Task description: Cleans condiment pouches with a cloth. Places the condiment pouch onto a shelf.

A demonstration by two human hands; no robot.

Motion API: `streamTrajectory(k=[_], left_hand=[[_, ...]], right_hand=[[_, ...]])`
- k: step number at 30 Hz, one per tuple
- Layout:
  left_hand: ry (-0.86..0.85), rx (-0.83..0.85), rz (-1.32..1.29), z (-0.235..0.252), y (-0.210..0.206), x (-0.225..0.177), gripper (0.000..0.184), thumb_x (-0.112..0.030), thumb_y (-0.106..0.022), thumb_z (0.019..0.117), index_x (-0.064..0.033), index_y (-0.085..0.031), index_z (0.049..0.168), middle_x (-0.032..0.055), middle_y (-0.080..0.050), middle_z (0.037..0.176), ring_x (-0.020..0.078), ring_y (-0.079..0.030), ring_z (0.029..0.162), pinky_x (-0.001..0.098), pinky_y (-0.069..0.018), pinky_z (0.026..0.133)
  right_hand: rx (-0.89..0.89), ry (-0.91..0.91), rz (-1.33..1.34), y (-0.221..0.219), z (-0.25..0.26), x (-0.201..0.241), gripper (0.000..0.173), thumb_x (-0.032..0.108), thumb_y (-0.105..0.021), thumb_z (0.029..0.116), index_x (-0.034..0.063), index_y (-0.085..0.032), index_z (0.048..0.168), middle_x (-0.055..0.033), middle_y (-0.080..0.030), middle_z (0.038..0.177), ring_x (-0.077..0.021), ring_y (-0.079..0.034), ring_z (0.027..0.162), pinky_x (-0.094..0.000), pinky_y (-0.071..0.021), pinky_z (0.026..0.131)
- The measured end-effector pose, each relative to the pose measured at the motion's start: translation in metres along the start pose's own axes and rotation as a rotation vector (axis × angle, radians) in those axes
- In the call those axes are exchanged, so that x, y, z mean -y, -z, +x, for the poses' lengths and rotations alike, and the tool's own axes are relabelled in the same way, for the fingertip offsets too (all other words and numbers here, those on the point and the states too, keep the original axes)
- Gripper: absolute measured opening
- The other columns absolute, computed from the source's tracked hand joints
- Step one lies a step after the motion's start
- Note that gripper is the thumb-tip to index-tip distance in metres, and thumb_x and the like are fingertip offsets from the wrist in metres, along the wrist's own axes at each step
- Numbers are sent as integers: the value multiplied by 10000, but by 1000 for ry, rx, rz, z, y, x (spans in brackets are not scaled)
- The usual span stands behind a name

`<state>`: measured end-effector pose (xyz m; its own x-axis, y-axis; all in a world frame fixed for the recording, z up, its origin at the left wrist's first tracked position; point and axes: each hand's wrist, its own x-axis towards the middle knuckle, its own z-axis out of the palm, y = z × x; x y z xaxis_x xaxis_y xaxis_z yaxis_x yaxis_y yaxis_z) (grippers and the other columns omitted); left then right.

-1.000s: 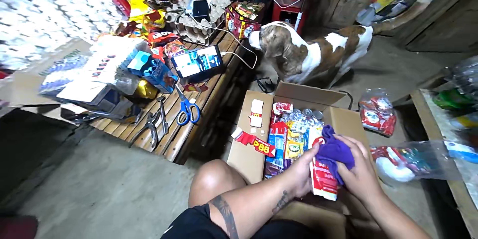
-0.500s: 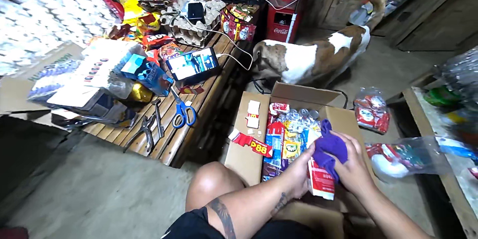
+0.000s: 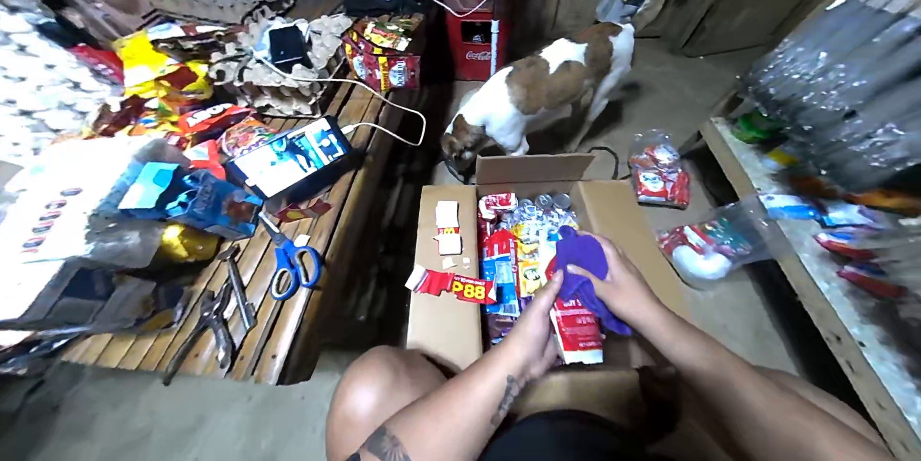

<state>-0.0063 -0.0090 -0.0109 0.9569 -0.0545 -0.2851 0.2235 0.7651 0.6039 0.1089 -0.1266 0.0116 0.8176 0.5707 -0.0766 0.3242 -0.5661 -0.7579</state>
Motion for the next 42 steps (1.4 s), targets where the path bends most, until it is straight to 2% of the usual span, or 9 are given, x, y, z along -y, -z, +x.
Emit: streamTrajectory(k=[3, 9, 13, 18, 20, 26, 29, 35, 42], left_hand=[[6, -84, -49, 1, -2, -4, 482, -378, -201, 1104, -77, -531, 1284, 92, -703, 1015, 201, -709, 900, 387, -603, 788], [-130, -177, -268, 8, 2, -10, 487, -399, -234, 1090, -72, -577, 1204, 113, -706, 1034, 210, -710, 956, 396, -602, 818], [-103, -139, -219, 7, 2, -4, 501, -409, -220, 1089, -83, -570, 1236, 103, -708, 1061, 202, -708, 982, 387, -599, 837], [-56, -128, -177, 7, 0, 1, 507, -404, -213, 1092, -63, -546, 1264, 140, -702, 1059, 244, -716, 949, 421, -607, 820], [-55, -183, -175, 8, -1, -3, 503, -403, -225, 1100, -52, -548, 1259, 153, -703, 1043, 254, -723, 924, 428, -614, 797], [-117, -320, -200, 16, 5, -6, 471, -404, -288, 1098, -61, -587, 1219, 128, -704, 1024, 223, -713, 931, 412, -607, 788], [-108, -343, -77, 14, 5, -2, 441, -366, -291, 1106, -56, -589, 1202, 104, -705, 1000, 194, -707, 915, 380, -599, 792], [-93, -200, -12, 11, 4, 7, 499, -384, -260, 1110, -12, -510, 1328, 157, -704, 1077, 234, -717, 970, 411, -603, 854], [-226, -327, -31, 16, 6, -11, 509, -433, -262, 1103, -38, -533, 1273, 108, -706, 1025, 183, -712, 935, 384, -605, 815]], right_hand=[[84, -101, 37, 12, 4, 4, 705, 322, -672, 976, -32, -385, 1515, -286, -488, 1466, -360, -481, 1376, -488, -361, 1157], [107, 150, 127, 3, -12, -7, 964, 474, -799, 793, 41, -384, 1549, -243, -446, 1516, -344, -453, 1396, -494, -402, 1135], [113, 132, 132, 4, -13, -7, 1009, 486, -830, 760, 47, -383, 1551, -240, -459, 1505, -344, -467, 1382, -487, -410, 1129], [17, -5, 126, 20, 3, -2, 679, 307, -753, 917, 8, -485, 1465, -223, -580, 1395, -296, -559, 1306, -441, -421, 1123], [2, -17, 117, 24, 4, -2, 661, 312, -724, 941, 6, -474, 1470, -222, -570, 1405, -292, -550, 1316, -438, -411, 1130], [80, 107, 89, 6, -16, -6, 938, 520, -753, 839, 58, -373, 1562, -239, -455, 1509, -364, -453, 1395, -518, -390, 1145], [140, 50, 116, -1, -22, -2, 1077, 502, -818, 782, 67, -273, 1603, -250, -411, 1545, -373, -419, 1425, -525, -360, 1165], [-22, -7, 242, 14, -6, -3, 742, 357, -719, 927, 2, -423, 1508, -227, -560, 1423, -290, -532, 1342, -440, -403, 1141], [214, -50, 265, -1, -25, 3, 1017, 428, -827, 813, 87, -281, 1601, -245, -395, 1562, -359, -424, 1428, -515, -367, 1162]])
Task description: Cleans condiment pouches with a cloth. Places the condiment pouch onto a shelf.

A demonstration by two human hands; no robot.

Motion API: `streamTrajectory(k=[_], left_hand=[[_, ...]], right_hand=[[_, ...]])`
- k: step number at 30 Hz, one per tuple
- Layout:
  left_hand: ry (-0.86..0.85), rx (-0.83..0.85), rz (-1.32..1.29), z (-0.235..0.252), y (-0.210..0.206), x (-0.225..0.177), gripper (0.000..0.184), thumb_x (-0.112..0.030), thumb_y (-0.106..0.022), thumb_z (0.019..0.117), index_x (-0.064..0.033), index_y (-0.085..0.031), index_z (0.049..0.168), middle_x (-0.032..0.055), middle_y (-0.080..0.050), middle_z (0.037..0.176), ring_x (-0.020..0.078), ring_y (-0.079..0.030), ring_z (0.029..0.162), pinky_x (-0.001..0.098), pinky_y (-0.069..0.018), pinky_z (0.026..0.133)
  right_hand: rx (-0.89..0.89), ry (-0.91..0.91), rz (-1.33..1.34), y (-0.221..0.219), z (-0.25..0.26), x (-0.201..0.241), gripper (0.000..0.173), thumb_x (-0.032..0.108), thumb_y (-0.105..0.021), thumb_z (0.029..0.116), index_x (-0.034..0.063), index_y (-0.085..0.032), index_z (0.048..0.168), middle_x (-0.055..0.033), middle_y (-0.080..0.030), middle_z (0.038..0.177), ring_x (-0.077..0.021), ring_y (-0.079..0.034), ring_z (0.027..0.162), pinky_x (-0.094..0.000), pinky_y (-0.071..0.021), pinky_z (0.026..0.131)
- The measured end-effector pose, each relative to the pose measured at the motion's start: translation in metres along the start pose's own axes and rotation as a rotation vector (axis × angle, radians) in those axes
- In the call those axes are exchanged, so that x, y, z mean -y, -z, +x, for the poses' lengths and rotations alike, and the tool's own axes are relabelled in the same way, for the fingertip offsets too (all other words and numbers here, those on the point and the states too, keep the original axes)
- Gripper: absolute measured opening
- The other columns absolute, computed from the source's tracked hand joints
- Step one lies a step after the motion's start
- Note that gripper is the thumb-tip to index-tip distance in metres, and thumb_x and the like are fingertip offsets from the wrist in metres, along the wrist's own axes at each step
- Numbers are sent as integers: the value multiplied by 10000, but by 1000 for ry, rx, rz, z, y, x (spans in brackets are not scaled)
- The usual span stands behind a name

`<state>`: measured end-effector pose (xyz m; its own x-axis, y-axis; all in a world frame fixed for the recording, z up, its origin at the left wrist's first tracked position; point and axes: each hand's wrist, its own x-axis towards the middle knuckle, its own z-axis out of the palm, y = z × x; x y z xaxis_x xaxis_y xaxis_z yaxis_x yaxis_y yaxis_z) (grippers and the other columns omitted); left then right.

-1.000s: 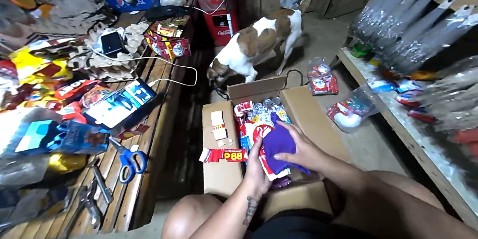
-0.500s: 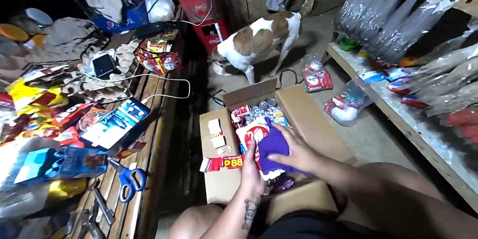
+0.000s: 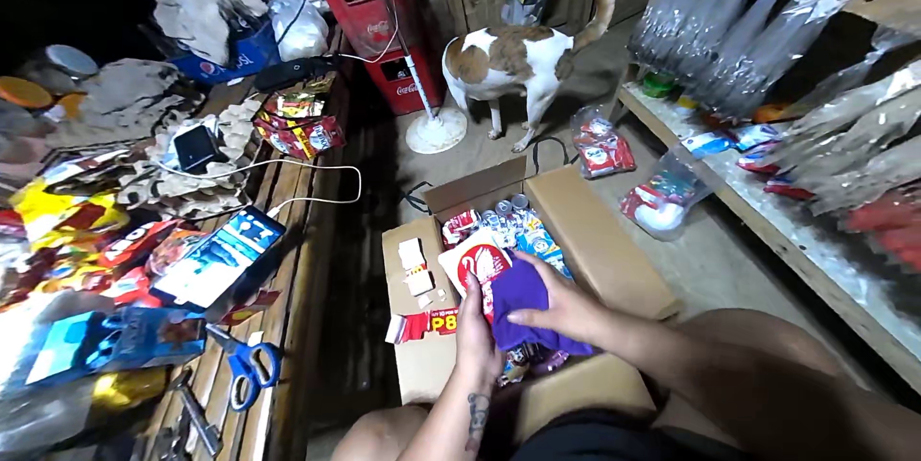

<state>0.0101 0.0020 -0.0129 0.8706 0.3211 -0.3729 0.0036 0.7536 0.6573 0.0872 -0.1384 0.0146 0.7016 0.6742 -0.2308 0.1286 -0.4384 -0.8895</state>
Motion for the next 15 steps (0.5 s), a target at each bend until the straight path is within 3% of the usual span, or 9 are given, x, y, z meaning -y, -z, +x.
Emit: streamTrajectory(k=[2, 4, 8, 11, 15], left_hand=[[-15, 5, 74, -4, -1, 4, 510, -428, -269, 1103, -28, -542, 1262, 105, -705, 1015, 173, -709, 929, 373, -604, 813], [-15, 93, 124, -9, 3, 16, 516, -414, -272, 1097, -12, -507, 1319, 118, -698, 1068, 191, -704, 975, 394, -598, 857], [-10, 231, 118, -17, 2, 27, 532, -429, -318, 1084, 15, -465, 1338, 147, -710, 1077, 222, -722, 979, 420, -602, 886], [-75, 161, 98, -12, 1, 16, 543, -434, -277, 1094, 11, -496, 1317, 141, -709, 1073, 212, -717, 983, 418, -604, 879], [-94, 71, 45, -2, 2, -3, 598, -507, -162, 1087, -74, -516, 1299, 76, -705, 1068, 154, -703, 990, 369, -597, 864]], right_hand=[[-24, -22, 21, 1, 0, 3, 1047, 402, -855, 789, 103, -273, 1606, -234, -388, 1570, -351, -412, 1436, -511, -357, 1168], [-146, 20, 66, 5, 5, 1, 1001, 395, -848, 786, 65, -332, 1578, -232, -460, 1522, -339, -460, 1402, -508, -386, 1151], [-277, 13, 145, 19, 16, 3, 859, 396, -755, 891, 37, -345, 1555, -217, -490, 1493, -270, -480, 1388, -427, -387, 1154], [-194, 18, 151, 11, 13, -2, 919, 418, -791, 842, 69, -344, 1565, -227, -481, 1499, -307, -482, 1385, -479, -405, 1142], [-7, -7, 64, -4, -3, 2, 1016, 411, -839, 801, 103, -292, 1599, -235, -390, 1566, -352, -413, 1435, -519, -361, 1166]])
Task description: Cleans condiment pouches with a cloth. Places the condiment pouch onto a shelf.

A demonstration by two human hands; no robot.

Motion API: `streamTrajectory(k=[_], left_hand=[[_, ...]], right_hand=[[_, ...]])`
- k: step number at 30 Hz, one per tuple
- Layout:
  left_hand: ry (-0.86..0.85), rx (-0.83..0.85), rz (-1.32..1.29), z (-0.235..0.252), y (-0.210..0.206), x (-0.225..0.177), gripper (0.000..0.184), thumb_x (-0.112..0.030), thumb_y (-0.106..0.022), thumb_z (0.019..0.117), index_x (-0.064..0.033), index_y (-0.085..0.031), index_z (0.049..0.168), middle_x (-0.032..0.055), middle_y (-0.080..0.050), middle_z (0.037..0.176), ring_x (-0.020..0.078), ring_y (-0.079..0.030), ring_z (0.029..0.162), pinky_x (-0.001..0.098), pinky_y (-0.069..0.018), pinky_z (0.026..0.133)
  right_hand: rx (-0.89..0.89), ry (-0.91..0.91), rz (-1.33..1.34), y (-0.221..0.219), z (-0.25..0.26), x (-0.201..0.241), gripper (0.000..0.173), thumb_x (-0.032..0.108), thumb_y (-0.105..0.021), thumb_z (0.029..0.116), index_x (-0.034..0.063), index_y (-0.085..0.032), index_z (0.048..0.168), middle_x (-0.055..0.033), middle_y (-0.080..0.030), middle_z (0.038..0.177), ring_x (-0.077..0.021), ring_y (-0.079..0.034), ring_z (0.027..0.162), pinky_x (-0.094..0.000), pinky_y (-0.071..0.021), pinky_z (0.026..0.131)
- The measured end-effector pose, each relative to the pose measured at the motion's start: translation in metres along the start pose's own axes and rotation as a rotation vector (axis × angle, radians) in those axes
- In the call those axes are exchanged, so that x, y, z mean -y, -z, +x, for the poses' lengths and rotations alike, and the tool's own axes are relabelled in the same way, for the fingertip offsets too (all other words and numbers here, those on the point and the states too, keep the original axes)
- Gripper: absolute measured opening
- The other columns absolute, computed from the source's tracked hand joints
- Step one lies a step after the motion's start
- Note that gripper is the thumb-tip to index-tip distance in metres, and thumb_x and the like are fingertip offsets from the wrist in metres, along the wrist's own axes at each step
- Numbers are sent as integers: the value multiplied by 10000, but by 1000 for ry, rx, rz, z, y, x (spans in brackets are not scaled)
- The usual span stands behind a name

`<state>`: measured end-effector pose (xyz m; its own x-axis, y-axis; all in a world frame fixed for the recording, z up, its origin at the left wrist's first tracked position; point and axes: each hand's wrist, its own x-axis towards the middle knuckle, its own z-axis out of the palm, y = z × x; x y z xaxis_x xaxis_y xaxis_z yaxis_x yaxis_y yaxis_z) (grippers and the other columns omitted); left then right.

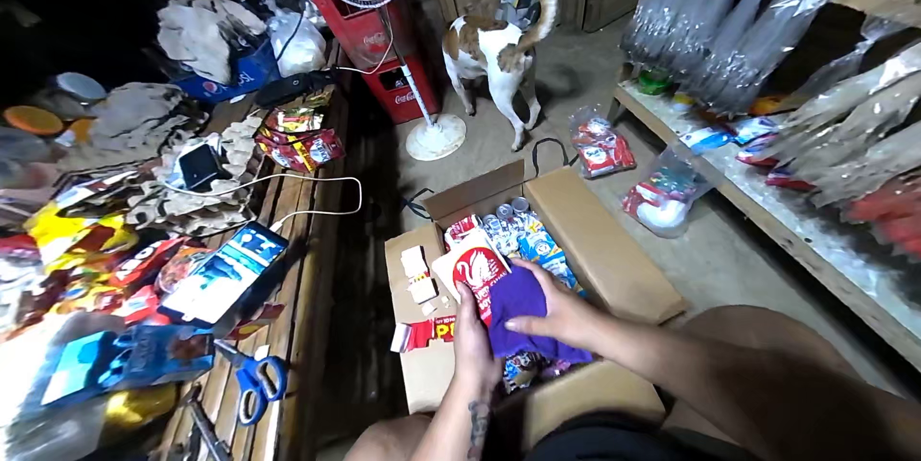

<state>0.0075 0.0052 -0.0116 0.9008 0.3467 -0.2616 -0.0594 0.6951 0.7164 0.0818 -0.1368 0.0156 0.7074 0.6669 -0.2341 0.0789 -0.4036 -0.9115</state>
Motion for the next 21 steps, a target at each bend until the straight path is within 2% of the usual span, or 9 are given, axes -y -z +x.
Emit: streamTrajectory(k=[2, 4, 8, 10, 13, 16, 19, 21], left_hand=[[18, 11, 22, -2, 1, 4, 622, -518, -150, 1084, -60, -494, 1326, 87, -697, 1089, 160, -698, 1005, 371, -593, 873], [36, 74, 73, -9, 0, 15, 614, -510, -196, 1081, -23, -434, 1370, 106, -684, 1126, 180, -694, 1026, 387, -592, 891], [97, 212, 96, -18, 1, 30, 682, -577, -287, 1053, 2, -394, 1398, 136, -692, 1147, 220, -702, 1049, 426, -581, 938], [79, 169, 103, -16, 1, 28, 680, -571, -261, 1058, 5, -408, 1386, 139, -695, 1131, 218, -707, 1032, 422, -587, 924], [60, 31, 62, -5, -1, 12, 658, -528, -137, 1077, -30, -455, 1366, 119, -686, 1132, 192, -691, 1035, 402, -589, 895], [49, -3, 30, -2, -1, 1, 681, -565, -95, 1064, -75, -476, 1345, 77, -692, 1113, 155, -689, 1031, 368, -586, 887], [73, 87, 82, -8, 0, 12, 722, -596, -136, 1051, -28, -442, 1375, 99, -684, 1151, 174, -684, 1061, 387, -580, 919], [105, 185, 114, -13, 1, 24, 724, -601, -179, 1050, -6, -415, 1389, 119, -685, 1168, 198, -685, 1080, 410, -573, 946]], right_hand=[[-27, 1, 7, 2, 0, 2, 1018, 395, -856, 786, 105, -308, 1594, -223, -398, 1567, -344, -412, 1436, -510, -357, 1169], [-144, 57, 46, 8, 6, 0, 982, 416, -843, 779, 70, -364, 1563, -220, -458, 1525, -334, -453, 1408, -510, -382, 1154], [-308, 62, 128, 22, 18, 0, 913, 446, -773, 848, 44, -353, 1552, -213, -473, 1509, -276, -466, 1400, -447, -386, 1158], [-287, 44, 120, 21, 18, -2, 942, 458, -779, 837, 61, -334, 1565, -214, -455, 1524, -288, -455, 1409, -462, -382, 1158], [-165, 46, 53, 7, 7, -6, 1024, 466, -828, 781, 71, -322, 1579, -245, -418, 1545, -357, -435, 1418, -528, -382, 1152], [-47, -7, 5, 0, -1, -3, 1095, 422, -865, 761, 100, -253, 1610, -253, -341, 1585, -369, -378, 1451, -517, -350, 1171], [-147, 37, 38, 8, 2, -2, 1076, 451, -857, 749, 77, -302, 1592, -240, -402, 1559, -358, -416, 1432, -528, -368, 1159], [-254, 61, 101, 18, 10, -2, 996, 476, -804, 798, 58, -334, 1570, -234, -457, 1518, -332, -456, 1404, -517, -389, 1145]])
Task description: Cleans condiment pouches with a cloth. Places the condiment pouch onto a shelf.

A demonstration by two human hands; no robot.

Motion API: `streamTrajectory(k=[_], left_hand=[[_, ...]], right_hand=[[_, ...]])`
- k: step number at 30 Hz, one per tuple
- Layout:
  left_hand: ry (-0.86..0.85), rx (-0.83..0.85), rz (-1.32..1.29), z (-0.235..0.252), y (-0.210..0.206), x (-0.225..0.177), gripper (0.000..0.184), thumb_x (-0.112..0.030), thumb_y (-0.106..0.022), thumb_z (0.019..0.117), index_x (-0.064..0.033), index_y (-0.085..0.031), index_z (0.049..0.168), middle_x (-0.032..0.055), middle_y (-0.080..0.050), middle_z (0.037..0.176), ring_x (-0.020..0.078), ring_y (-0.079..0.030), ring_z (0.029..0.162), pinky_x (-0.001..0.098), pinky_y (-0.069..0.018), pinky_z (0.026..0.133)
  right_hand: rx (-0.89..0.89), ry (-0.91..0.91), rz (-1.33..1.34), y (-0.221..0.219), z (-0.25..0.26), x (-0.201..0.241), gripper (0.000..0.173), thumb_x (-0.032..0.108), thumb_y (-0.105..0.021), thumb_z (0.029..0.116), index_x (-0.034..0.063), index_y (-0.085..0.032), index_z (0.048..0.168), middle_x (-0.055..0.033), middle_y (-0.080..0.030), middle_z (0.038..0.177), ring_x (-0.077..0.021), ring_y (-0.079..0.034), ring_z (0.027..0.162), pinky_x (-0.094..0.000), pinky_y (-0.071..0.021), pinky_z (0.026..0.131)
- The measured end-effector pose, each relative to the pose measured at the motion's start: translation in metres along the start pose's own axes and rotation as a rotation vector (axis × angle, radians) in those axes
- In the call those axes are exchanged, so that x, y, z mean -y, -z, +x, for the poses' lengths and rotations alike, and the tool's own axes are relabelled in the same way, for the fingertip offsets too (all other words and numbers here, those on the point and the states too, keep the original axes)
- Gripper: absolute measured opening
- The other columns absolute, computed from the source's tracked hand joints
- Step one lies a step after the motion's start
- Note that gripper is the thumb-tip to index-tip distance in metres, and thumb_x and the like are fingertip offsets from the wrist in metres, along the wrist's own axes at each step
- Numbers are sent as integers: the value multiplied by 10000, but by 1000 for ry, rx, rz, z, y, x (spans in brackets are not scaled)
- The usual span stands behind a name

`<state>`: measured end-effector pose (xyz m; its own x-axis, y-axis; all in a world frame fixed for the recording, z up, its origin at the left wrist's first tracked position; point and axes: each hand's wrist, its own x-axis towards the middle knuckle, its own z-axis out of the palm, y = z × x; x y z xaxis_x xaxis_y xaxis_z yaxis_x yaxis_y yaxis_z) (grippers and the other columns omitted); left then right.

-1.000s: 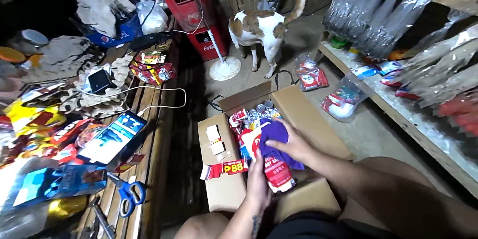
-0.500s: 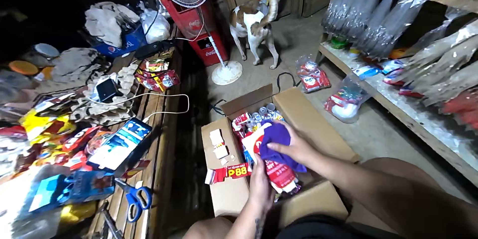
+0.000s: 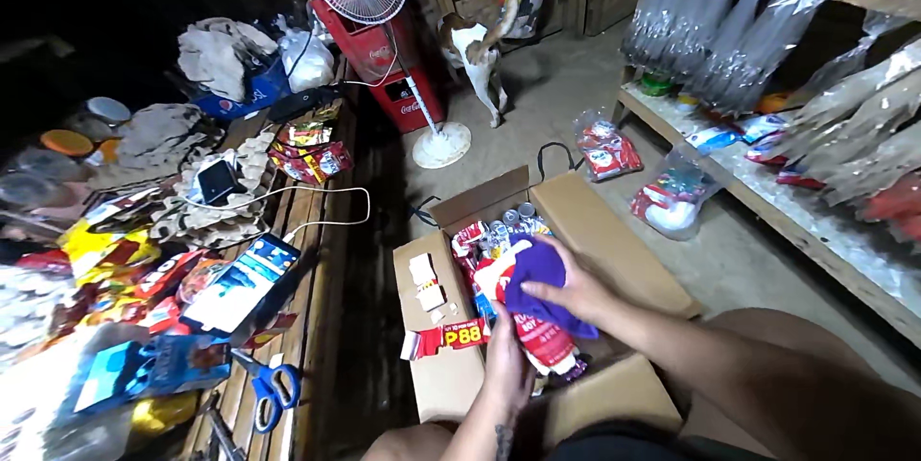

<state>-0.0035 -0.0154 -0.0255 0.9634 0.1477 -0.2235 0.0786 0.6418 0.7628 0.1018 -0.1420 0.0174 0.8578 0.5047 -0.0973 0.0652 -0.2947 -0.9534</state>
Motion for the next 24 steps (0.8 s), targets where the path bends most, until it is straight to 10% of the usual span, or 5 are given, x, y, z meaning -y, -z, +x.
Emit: streamTrajectory(k=[4, 12, 20, 24], left_hand=[[44, 25, -7, -3, -4, 4, 701, -576, -168, 1058, -10, -415, 1390, 133, -690, 1164, 211, -693, 1066, 410, -574, 940], [-54, -158, -254, 12, 4, -22, 701, -623, -114, 1041, -103, -514, 1285, 74, -708, 1077, 172, -702, 1013, 391, -595, 874], [84, 61, -144, -2, -3, 3, 687, -572, -134, 1061, -54, -437, 1394, 127, -683, 1209, 227, -677, 1119, 430, -555, 974], [17, -53, -180, 2, -4, -9, 665, -550, -114, 1069, -68, -480, 1343, 96, -697, 1144, 193, -693, 1057, 399, -585, 913]], right_hand=[[-63, -39, 25, 8, 10, 4, 904, 433, -749, 883, 64, -300, 1577, -228, -423, 1542, -303, -434, 1422, -469, -370, 1162], [240, -31, -168, -10, -13, -3, 1105, 463, -861, 763, 115, -250, 1616, -250, -349, 1580, -381, -382, 1445, -528, -354, 1168], [-51, 6, -49, 10, 9, 1, 909, 446, -772, 863, 51, -347, 1563, -231, -413, 1552, -327, -415, 1435, -486, -346, 1176], [61, 5, -53, -3, -6, -3, 1053, 476, -838, 770, 78, -307, 1588, -252, -401, 1550, -366, -423, 1422, -530, -378, 1153]])
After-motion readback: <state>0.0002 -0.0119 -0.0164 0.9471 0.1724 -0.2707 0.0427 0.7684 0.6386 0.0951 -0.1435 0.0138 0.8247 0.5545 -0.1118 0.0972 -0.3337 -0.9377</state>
